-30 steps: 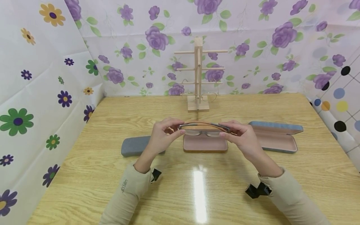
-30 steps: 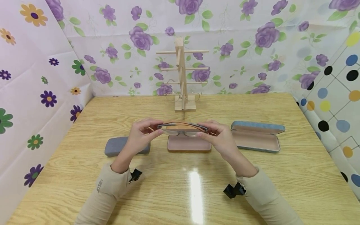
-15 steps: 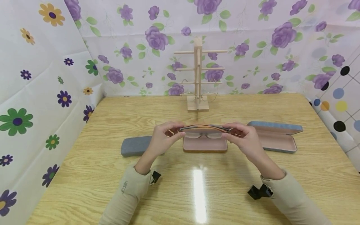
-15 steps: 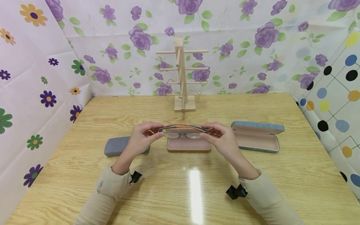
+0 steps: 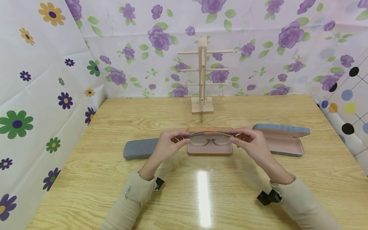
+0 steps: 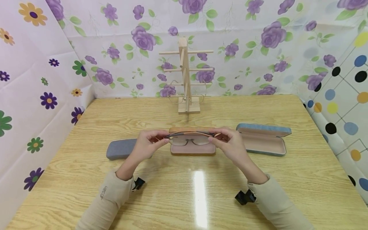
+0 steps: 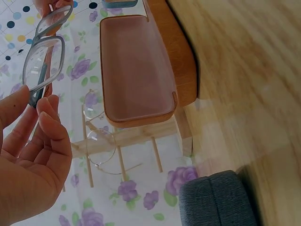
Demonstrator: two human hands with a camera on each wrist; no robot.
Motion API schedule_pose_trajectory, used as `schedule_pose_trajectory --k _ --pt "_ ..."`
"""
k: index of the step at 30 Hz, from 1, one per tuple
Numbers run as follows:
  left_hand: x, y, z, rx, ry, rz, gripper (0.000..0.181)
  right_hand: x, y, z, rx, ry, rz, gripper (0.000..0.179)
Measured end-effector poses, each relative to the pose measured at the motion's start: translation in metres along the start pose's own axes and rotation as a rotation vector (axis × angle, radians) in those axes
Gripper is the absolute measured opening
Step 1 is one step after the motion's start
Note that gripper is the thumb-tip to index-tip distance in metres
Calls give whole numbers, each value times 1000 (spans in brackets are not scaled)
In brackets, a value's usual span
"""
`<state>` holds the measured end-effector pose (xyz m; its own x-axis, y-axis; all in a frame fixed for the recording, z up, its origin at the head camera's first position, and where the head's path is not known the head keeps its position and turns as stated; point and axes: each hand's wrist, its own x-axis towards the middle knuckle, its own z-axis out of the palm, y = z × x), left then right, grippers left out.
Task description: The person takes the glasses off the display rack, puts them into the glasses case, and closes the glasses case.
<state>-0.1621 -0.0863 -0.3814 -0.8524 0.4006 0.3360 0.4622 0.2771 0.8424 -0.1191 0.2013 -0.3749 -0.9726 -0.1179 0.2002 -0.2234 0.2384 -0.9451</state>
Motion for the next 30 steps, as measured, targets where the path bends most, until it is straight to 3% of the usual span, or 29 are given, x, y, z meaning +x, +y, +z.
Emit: schedule_pose_trajectory --k 16,30 --pt "4 -13 4 40 -81 -143 15 2 22 0 -110 -10 64 27" --pt "11 -29 9 77 -148 -185 13 10 37 1 -159 -62 144 29"
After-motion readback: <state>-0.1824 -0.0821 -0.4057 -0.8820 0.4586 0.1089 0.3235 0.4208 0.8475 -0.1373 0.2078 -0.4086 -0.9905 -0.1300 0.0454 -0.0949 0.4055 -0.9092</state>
